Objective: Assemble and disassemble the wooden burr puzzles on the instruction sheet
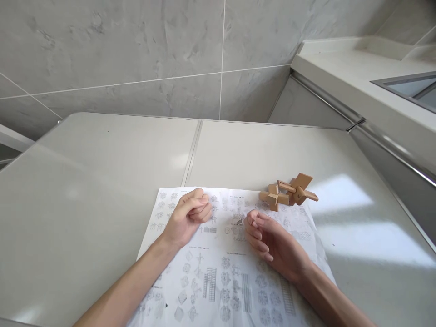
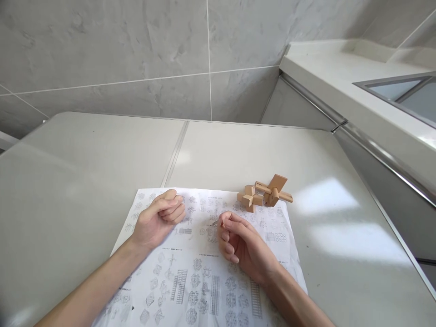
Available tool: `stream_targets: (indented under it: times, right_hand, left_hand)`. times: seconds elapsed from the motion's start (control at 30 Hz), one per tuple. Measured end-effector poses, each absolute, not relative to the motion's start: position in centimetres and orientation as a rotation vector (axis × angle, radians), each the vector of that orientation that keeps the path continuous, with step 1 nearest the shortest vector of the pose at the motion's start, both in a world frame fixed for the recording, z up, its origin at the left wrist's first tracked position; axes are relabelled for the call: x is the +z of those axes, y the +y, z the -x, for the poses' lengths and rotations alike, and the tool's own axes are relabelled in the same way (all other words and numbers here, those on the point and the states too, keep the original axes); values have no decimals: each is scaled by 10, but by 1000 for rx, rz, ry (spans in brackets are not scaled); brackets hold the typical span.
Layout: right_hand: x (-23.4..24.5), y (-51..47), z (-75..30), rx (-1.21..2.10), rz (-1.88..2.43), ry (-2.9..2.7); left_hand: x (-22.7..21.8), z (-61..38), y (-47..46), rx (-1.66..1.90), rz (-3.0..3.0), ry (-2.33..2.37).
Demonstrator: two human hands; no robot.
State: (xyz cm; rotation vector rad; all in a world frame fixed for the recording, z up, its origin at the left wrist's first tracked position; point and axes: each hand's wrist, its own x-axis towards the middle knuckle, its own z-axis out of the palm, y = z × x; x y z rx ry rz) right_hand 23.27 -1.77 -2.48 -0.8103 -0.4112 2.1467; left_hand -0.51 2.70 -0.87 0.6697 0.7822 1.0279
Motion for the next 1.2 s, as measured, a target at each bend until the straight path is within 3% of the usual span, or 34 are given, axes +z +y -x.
stream_targets:
  times: [1.2]
  right_hand:
    - [-23, -16, -232, 2146, 814, -395]
  left_hand:
    - [-5, 2, 29, 1039, -676, 780]
